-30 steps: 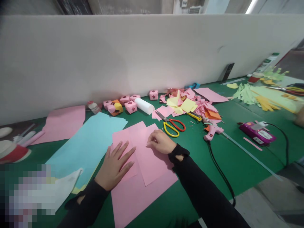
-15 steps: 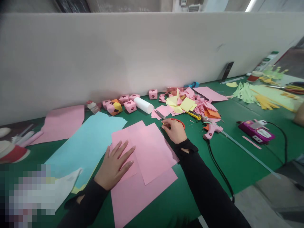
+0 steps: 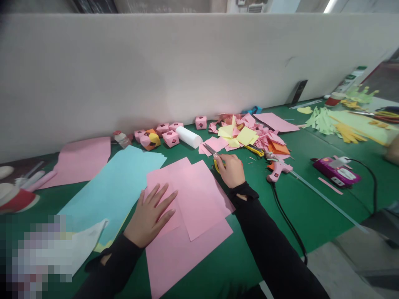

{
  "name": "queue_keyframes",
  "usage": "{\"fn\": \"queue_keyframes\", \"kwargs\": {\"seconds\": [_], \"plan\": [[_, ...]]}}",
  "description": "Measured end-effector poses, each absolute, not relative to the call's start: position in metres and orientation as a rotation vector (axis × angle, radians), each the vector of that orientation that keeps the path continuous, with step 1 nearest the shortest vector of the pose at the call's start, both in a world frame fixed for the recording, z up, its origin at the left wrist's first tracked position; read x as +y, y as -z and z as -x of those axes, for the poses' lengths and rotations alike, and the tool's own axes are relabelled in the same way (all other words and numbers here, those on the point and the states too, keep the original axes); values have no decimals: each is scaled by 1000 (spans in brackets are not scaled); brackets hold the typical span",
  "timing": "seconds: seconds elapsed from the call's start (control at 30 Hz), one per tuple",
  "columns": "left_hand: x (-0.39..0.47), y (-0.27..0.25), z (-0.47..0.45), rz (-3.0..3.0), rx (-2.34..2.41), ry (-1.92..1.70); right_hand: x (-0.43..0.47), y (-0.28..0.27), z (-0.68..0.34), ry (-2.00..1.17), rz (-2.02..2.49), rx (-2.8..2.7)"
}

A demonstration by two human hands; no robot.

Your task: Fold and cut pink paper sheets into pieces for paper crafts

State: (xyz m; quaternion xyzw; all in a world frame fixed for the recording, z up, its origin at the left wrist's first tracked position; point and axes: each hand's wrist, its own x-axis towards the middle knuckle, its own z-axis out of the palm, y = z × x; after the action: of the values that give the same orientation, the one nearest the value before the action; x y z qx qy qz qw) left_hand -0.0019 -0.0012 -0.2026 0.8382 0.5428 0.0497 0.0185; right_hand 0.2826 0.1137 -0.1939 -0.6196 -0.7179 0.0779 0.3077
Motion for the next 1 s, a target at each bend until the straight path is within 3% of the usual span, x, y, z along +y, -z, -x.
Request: {"fn": "queue_keyframes", "kwargs": {"seconds": [0.43, 0.7, 1.0], "plan": [[-1, 202, 2, -2608, 1689, -149, 103, 213, -263, -211, 1705, -2109], [-1, 202, 2, -2607, 1684, -154, 109, 207, -261, -447, 1749, -2075], [-1, 205, 3, -2621, 1680, -170, 119, 204, -251, -505, 1826, -1847]]}}
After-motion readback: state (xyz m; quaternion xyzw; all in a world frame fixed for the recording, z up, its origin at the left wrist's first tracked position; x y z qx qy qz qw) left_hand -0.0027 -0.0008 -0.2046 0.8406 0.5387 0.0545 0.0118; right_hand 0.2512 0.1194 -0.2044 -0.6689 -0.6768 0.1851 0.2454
